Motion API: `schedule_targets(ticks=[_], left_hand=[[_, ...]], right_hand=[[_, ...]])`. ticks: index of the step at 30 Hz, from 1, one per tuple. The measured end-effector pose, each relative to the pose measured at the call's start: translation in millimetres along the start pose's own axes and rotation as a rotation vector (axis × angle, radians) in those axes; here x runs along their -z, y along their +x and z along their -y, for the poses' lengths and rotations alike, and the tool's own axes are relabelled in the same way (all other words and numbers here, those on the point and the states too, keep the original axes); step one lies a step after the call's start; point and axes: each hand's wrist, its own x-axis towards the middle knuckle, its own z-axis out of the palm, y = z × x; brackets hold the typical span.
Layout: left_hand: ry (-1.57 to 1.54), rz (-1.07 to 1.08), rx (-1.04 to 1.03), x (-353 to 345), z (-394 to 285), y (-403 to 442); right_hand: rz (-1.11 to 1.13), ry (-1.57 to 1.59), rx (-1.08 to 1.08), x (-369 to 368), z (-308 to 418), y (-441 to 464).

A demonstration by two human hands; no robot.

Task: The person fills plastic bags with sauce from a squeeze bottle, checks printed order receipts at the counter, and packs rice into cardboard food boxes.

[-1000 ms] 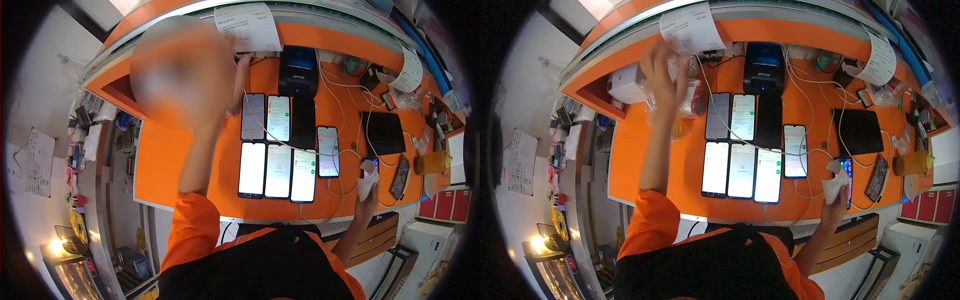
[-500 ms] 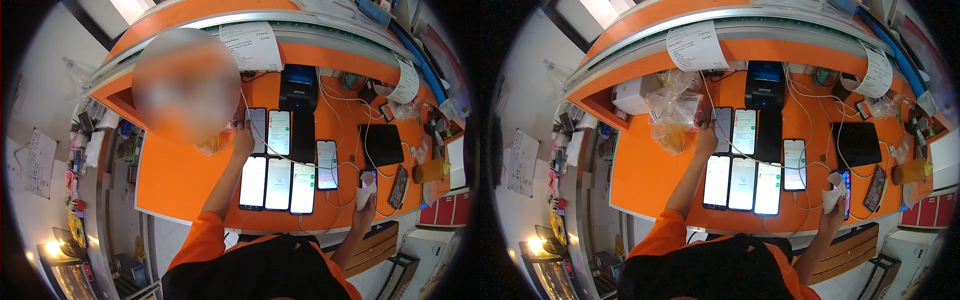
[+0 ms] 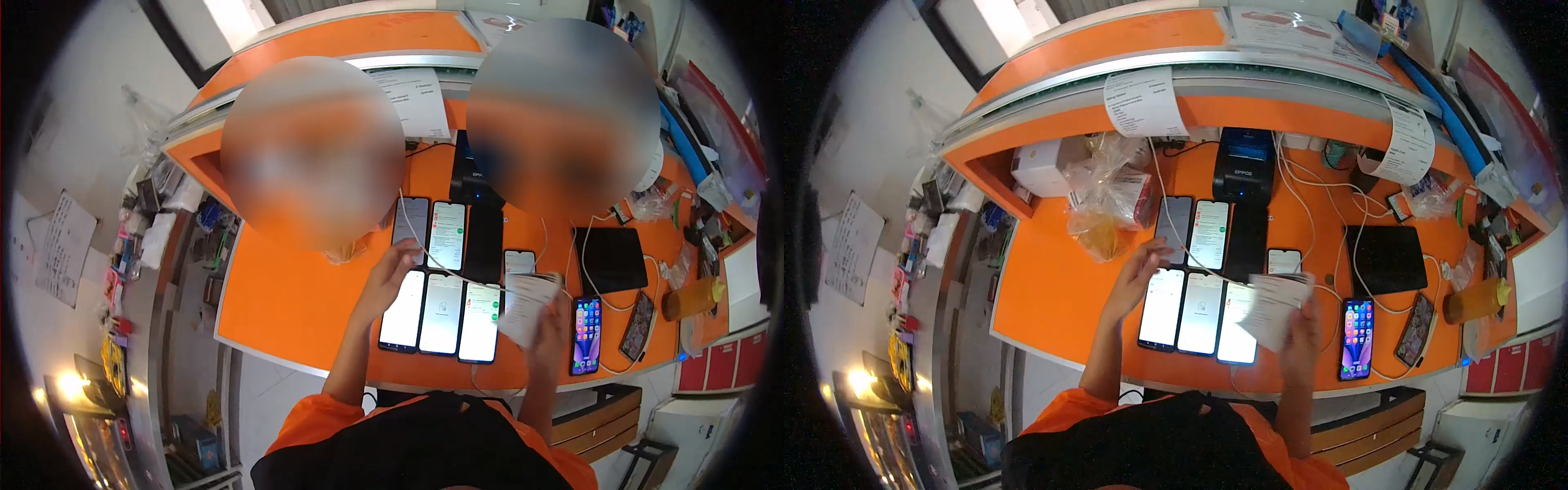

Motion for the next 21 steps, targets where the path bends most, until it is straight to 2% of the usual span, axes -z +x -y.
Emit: schedule_targets(ticks=[1, 4, 5, 8, 10, 12, 14, 16, 17, 21], left_hand=[[-0.119, 0.040, 0.046, -7, -25, -18], [-0.401, 0.056, -0.093, -26, -52, -62], [-0.455, 0.045, -0.072, -29, -58, -75], [-0.146, -0.202, -0.072, -37, -66, -104], [-0.123, -0.339, -0.015, -35, -62, -120], [-0.106, -0.480, 0.099, -31, -67, -142], [-0.062, -0.528, -0.006, -23, -70, -160], [0.026, -0.555, -0.072, -16, -97, -179], [0.064, -0.546, -0.082, -13, -108, -187], [0.129, -0.684, -0.111, -4, -125, -229]], right_hand=[[0.085, 0.007, 0.002, -13, -6, 0], [0.469, -0.155, 0.022, -42, -18, 7], [0.517, -0.175, 0.019, -56, -18, 3], [0.763, -0.270, 0.019, -78, -25, -5], [0.886, -0.146, -0.132, -88, -35, -9], [1.047, -0.201, -0.130, -99, -35, -16], [1.162, -0.035, -0.144, -119, -29, -28], [1.233, -0.001, -0.170, -131, -33, -37], [1.206, 0.031, -0.255, -140, -27, -45], [1.328, 0.158, -0.215, -172, -28, -77]])
